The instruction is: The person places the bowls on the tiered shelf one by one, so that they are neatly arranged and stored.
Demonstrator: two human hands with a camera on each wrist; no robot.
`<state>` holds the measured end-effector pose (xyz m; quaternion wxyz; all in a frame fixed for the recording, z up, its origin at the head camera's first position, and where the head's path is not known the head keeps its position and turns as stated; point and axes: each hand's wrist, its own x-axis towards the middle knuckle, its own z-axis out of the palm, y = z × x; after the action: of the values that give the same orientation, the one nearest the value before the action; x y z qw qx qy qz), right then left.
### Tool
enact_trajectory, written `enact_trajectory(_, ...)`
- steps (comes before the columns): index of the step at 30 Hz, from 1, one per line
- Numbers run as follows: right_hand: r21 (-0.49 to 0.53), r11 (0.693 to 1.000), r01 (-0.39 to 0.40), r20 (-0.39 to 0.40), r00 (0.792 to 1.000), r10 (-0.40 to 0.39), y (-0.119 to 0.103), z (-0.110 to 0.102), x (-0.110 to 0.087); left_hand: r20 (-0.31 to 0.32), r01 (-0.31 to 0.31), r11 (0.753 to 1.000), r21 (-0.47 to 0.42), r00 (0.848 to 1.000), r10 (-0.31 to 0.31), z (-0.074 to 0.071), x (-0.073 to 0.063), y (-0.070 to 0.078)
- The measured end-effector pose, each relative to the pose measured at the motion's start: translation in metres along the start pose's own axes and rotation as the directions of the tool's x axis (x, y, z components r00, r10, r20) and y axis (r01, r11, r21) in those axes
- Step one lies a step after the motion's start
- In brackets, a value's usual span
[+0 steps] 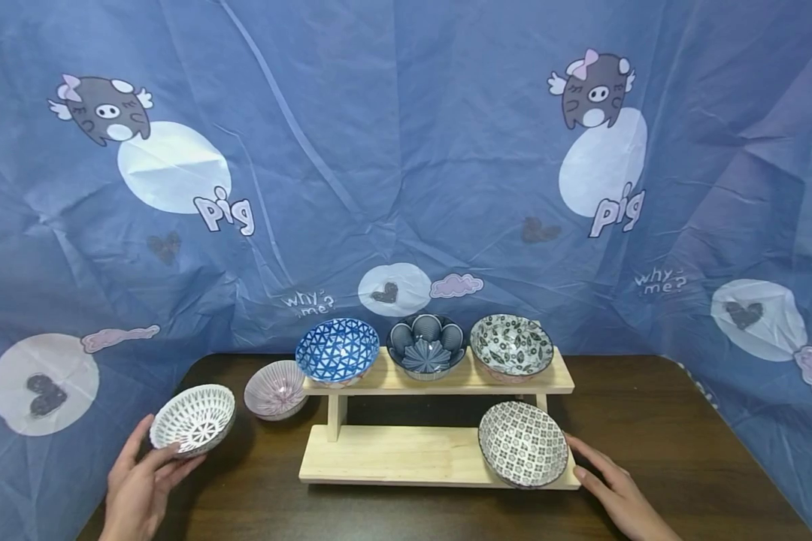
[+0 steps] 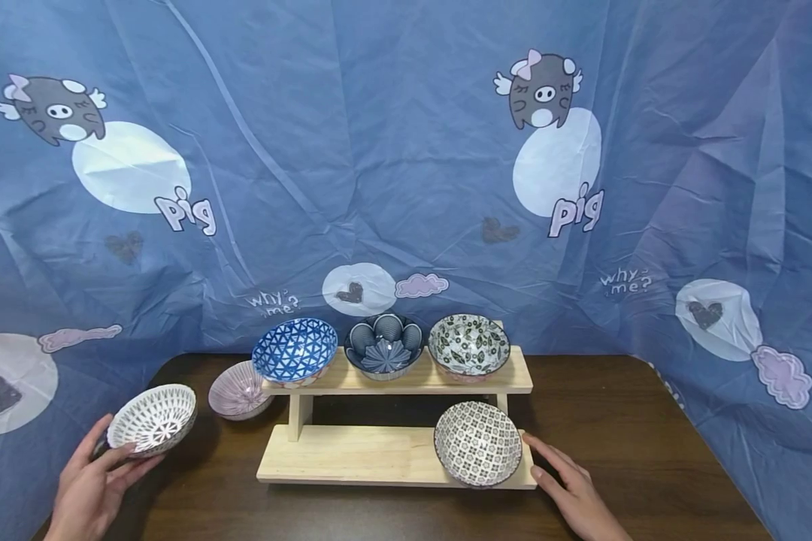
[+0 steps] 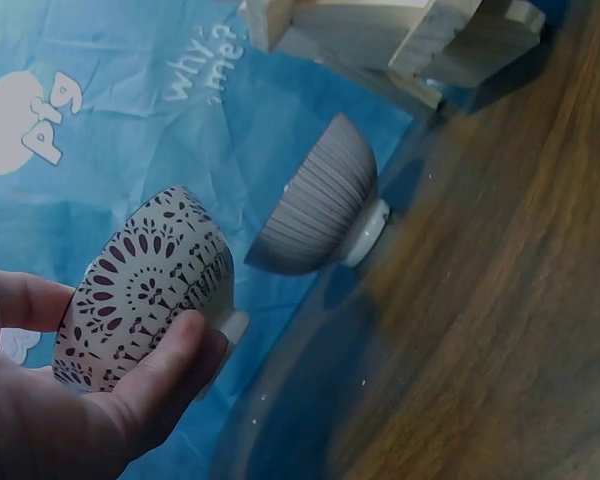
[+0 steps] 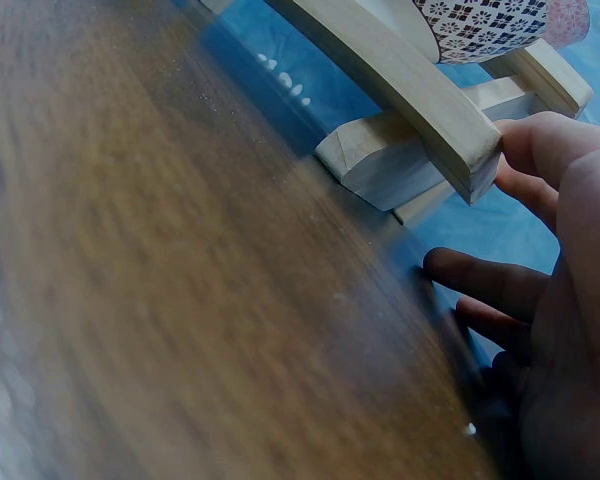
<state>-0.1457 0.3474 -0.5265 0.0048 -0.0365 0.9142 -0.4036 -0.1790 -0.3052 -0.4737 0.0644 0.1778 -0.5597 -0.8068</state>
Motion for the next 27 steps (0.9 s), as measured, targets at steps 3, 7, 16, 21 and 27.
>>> enact_trajectory(3,0.009,1.0,-0.021,0.015,1.0,0.021,-0.001,-0.001,0.0,0.046,-0.018,1.0,-0.016,0.999,0.018,-0.002,-0.004,-0.001)
enact_trajectory(7,-0.003,1.0,-0.018,0.009,1.0,0.018,-0.001,0.0,0.0,0.12,-0.059,0.995,-0.086,0.99,0.069,-0.005,-0.009,-0.002)
enact_trajectory(16,-0.004,1.0,0.013,-0.011,1.0,-0.013,-0.001,0.0,-0.002,0.143,-0.011,0.998,-0.066,0.99,0.021,0.001,-0.021,0.001)
enact_trajectory(21,-0.005,1.0,0.016,-0.013,1.0,-0.016,0.001,0.0,-0.002,0.156,0.013,1.0,-0.025,0.988,-0.009,0.007,-0.026,0.001)
enact_trajectory(27,-0.003,1.0,0.013,0.002,1.0,-0.013,0.001,-0.001,0.0,0.15,0.031,0.997,0.073,0.988,-0.042,0.013,-0.03,-0.001)
